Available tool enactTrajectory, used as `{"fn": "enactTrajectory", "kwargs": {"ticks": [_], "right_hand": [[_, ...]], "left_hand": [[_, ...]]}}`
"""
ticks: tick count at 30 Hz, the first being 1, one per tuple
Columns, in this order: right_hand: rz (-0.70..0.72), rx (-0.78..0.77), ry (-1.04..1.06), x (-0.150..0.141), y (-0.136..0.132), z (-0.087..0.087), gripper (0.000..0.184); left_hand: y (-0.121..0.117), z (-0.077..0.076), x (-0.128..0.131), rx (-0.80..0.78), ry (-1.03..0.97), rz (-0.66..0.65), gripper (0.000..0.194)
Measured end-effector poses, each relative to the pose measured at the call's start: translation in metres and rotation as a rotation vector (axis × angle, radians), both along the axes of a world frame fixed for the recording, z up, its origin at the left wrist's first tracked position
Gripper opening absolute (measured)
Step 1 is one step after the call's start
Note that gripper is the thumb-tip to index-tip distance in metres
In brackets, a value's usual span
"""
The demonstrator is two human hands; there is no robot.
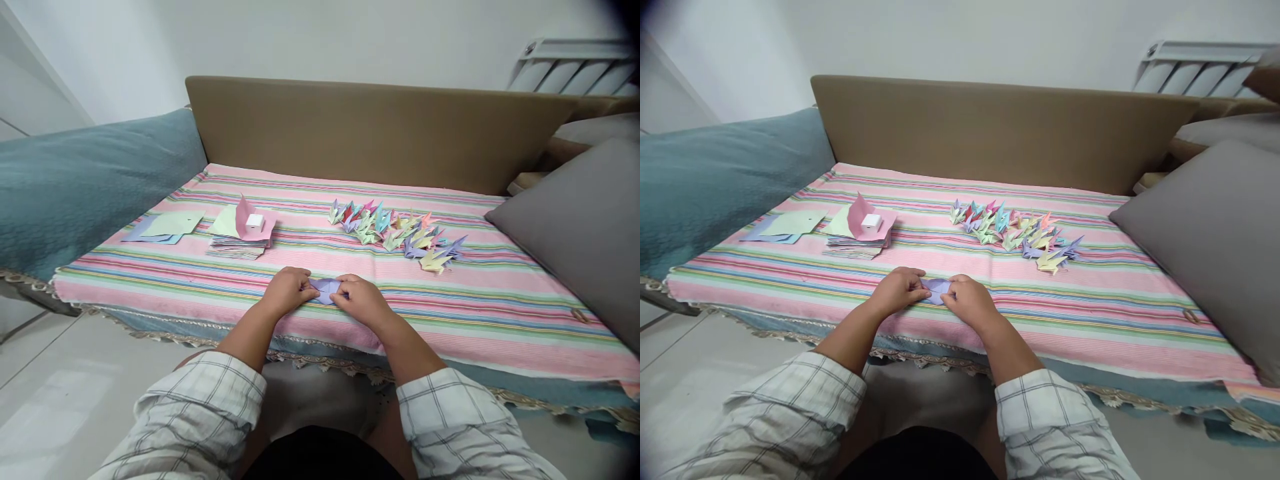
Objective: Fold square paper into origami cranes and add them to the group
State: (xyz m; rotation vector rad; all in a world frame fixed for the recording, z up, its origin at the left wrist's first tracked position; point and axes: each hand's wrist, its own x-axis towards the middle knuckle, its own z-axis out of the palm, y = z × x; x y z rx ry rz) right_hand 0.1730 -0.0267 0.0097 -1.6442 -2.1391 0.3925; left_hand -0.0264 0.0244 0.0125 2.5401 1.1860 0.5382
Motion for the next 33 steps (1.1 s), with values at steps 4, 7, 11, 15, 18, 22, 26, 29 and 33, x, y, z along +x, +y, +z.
{"fn": "enactTrajectory", "kwargs": {"ticks": [4,7,11,15,18,22,26,29,33], "right_hand": [[-0.017,0.003,-0.066,-0.002,0.001,-0.002,0.015],[-0.022,0.007,-0.102,-0.004,0.001,-0.003,0.016],[-0.021,0.01,-0.126,-0.005,0.001,-0.002,0.017],[-0.018,0.006,-0.14,-0.006,0.001,-0.001,0.017],[-0.027,0.003,-0.135,-0.006,0.001,-0.001,0.017],[-0.037,-0.015,-0.122,-0.005,0.001,-0.002,0.017],[-0.035,-0.03,-0.1,-0.004,0.001,-0.003,0.018],[-0.03,-0.027,-0.08,-0.003,0.002,-0.004,0.018],[-0.028,-0.025,-0.059,-0.002,0.003,-0.004,0.017]], "left_hand": [[-0.001,-0.002,0.002,0.038,0.026,0.041,0.022],[-0.002,-0.002,0.002,0.078,0.058,0.057,0.023],[-0.002,-0.003,0.001,0.125,0.089,0.076,0.026],[-0.002,-0.002,-0.003,0.125,0.123,0.116,0.028],[-0.002,0.002,-0.007,0.072,0.145,0.186,0.027],[-0.002,0.006,-0.013,-0.001,0.142,0.283,0.023],[0.0,0.007,-0.021,-0.041,0.132,0.38,0.017],[-0.002,0.012,-0.025,0.079,0.021,0.48,0.021],[-0.023,0.018,-0.017,0.504,-0.265,0.297,0.026]]}}
